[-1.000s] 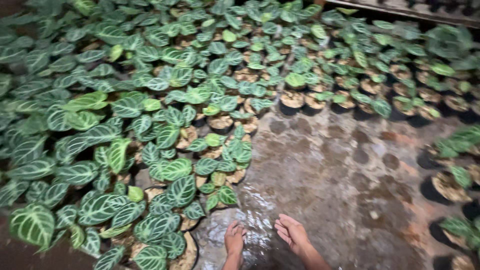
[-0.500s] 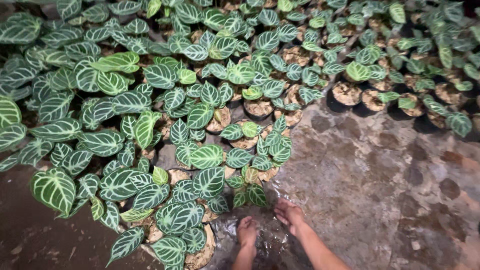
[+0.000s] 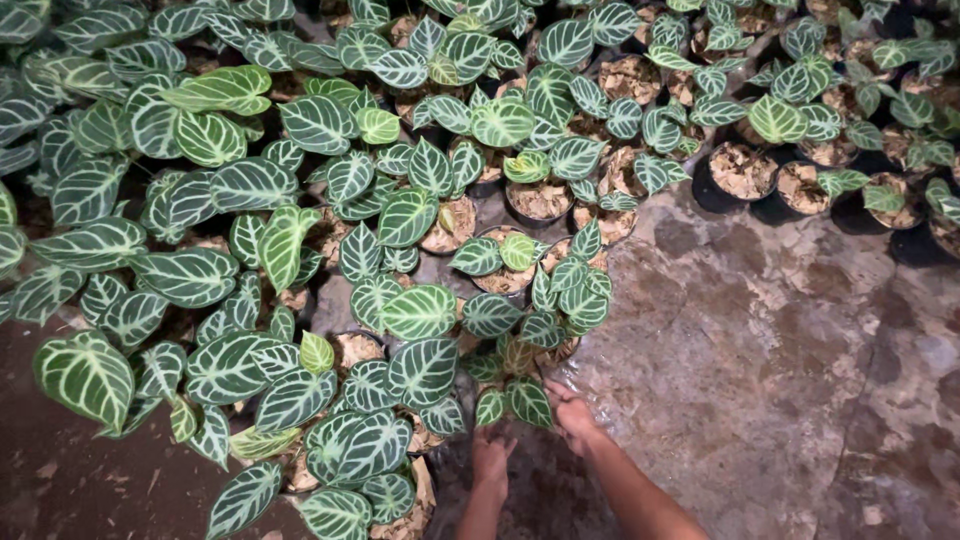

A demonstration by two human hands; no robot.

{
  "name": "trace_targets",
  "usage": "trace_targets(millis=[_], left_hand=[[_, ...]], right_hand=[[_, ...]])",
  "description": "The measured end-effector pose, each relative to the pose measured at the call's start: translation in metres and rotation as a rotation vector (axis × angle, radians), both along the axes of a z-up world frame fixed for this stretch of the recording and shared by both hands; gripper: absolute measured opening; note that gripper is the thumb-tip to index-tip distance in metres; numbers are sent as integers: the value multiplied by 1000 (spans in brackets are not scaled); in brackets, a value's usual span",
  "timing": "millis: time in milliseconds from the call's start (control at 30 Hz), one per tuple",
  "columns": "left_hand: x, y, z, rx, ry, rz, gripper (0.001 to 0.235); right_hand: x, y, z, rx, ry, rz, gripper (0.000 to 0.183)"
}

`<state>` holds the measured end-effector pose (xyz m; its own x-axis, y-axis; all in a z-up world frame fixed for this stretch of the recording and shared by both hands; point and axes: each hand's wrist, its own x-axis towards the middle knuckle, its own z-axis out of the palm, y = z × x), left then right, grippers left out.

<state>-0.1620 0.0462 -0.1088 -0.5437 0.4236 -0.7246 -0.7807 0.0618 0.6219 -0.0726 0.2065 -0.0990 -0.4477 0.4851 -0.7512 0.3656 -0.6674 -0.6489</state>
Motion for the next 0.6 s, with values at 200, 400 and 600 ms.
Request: trace_targets(millis=[200, 400, 600], left_hand=[[-1, -6, -2, 4, -39, 21, 43], [1, -11, 2, 17, 35, -31, 51], [-13, -11, 1, 5, 113, 57, 43]], right_hand=[[0, -5, -5, -131, -2, -111, 46], [2, -11, -4, -29, 142, -121, 48], [-1, -18, 3, 12, -67, -127, 54]])
